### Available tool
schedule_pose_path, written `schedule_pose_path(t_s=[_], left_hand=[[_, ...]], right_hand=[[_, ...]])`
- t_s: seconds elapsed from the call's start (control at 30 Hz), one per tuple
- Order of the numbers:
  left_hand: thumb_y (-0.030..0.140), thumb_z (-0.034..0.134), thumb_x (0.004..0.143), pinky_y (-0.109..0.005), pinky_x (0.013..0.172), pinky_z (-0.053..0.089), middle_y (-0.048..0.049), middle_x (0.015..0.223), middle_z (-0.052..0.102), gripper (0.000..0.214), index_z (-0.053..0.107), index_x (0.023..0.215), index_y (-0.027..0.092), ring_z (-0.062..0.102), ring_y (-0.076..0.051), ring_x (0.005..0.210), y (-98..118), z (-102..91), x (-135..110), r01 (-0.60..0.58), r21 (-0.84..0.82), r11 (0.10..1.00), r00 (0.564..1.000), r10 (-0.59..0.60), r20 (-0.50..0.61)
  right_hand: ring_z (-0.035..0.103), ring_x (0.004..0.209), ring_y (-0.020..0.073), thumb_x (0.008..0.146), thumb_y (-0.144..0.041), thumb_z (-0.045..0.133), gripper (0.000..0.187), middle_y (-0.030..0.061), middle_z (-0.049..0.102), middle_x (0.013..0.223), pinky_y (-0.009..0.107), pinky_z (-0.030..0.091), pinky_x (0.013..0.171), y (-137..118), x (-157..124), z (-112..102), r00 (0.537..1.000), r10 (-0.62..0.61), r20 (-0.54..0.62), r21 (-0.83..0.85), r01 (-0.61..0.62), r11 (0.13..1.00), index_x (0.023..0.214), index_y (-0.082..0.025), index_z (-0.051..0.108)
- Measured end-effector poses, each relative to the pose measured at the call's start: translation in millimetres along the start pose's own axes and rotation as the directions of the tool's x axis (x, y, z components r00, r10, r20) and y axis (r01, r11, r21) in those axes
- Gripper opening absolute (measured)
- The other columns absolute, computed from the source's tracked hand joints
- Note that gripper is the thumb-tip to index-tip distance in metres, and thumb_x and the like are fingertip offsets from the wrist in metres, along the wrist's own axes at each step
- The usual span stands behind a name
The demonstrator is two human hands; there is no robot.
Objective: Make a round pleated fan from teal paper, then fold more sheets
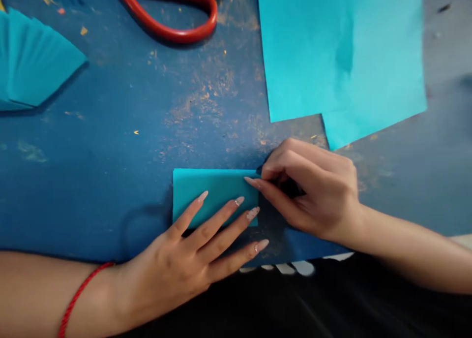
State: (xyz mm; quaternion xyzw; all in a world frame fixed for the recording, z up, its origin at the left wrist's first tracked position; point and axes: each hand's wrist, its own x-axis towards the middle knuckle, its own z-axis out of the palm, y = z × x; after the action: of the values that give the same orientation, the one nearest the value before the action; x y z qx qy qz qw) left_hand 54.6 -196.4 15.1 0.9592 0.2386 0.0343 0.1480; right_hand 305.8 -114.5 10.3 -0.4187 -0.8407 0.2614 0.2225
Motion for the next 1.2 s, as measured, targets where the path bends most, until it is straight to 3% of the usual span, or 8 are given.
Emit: schedule_pose_path(t_s=[0.3, 0.43, 0.63, 0.9, 1.2], left_hand=[[0.033, 0.047, 0.107, -0.062, 0.134, -0.004, -0.0100, 0.174, 0.032, 0.064, 0.032, 0.169, 0.023, 0.030, -0.033, 0.159, -0.6, -1.9, 2.0, 0.009, 0.000, 1.000, 0.999, -0.009, 0.047], [0.039, 0.051, 0.105, -0.063, 0.134, -0.003, -0.0084, 0.175, 0.030, 0.067, 0.033, 0.168, 0.025, 0.026, -0.033, 0.162, 0.4, -2.5, 2.8, 0.000, 0.027, 1.000, 0.997, -0.002, 0.080], [0.048, 0.066, 0.096, -0.065, 0.134, -0.001, -0.0112, 0.178, 0.023, 0.087, 0.026, 0.170, 0.023, 0.021, -0.035, 0.164, 3.0, 0.0, 3.3, 0.026, 0.081, 0.996, 0.998, -0.031, 0.060], [0.058, 0.082, 0.078, -0.062, 0.134, -0.009, -0.0144, 0.180, 0.009, 0.122, 0.015, 0.172, 0.020, -0.007, -0.035, 0.167, 4.4, 0.0, 4.3, 0.070, 0.027, 0.997, 0.992, -0.072, 0.102], [0.057, 0.083, 0.077, -0.060, 0.134, -0.011, -0.0144, 0.180, 0.006, 0.121, 0.020, 0.171, 0.015, -0.012, -0.034, 0.167, 4.2, 2.7, 4.3, 0.081, 0.017, 0.997, 0.993, -0.082, 0.086]], right_hand=[[0.058, 0.065, 0.0156, 0.098, -0.024, 0.064, 0.018, 0.0012, 0.064, 0.076, 0.032, 0.046, 0.061, 0.5, -2.7, -1.2, 1.000, 0.019, 0.001, -0.018, -0.019, 1.000, 0.083, -0.024, 0.055], [0.057, 0.063, 0.0156, 0.097, -0.024, 0.066, 0.018, 0.0015, 0.064, 0.075, 0.032, 0.045, 0.058, 0.3, -2.2, -1.2, 1.000, 0.019, -0.013, -0.031, -0.020, 0.999, 0.082, -0.023, 0.056], [0.056, 0.060, 0.0142, 0.096, -0.023, 0.068, 0.018, 0.0011, 0.064, 0.073, 0.030, 0.044, 0.055, 2.8, -1.8, 1.8, 0.995, -0.054, -0.084, -0.046, 0.050, 0.998, 0.081, -0.022, 0.057], [0.057, 0.062, 0.0139, 0.099, -0.024, 0.062, 0.018, 0.0005, 0.063, 0.074, 0.028, 0.043, 0.056, 2.9, -1.6, 1.4, 0.996, -0.057, -0.062, -0.076, 0.053, 0.996, 0.083, -0.023, 0.055], [0.056, 0.062, 0.0136, 0.102, -0.026, 0.059, 0.020, 0.0004, 0.061, 0.074, 0.027, 0.043, 0.058, 2.9, -0.9, 2.3, 0.998, -0.052, -0.043, -0.112, 0.047, 0.993, 0.083, -0.022, 0.053]])
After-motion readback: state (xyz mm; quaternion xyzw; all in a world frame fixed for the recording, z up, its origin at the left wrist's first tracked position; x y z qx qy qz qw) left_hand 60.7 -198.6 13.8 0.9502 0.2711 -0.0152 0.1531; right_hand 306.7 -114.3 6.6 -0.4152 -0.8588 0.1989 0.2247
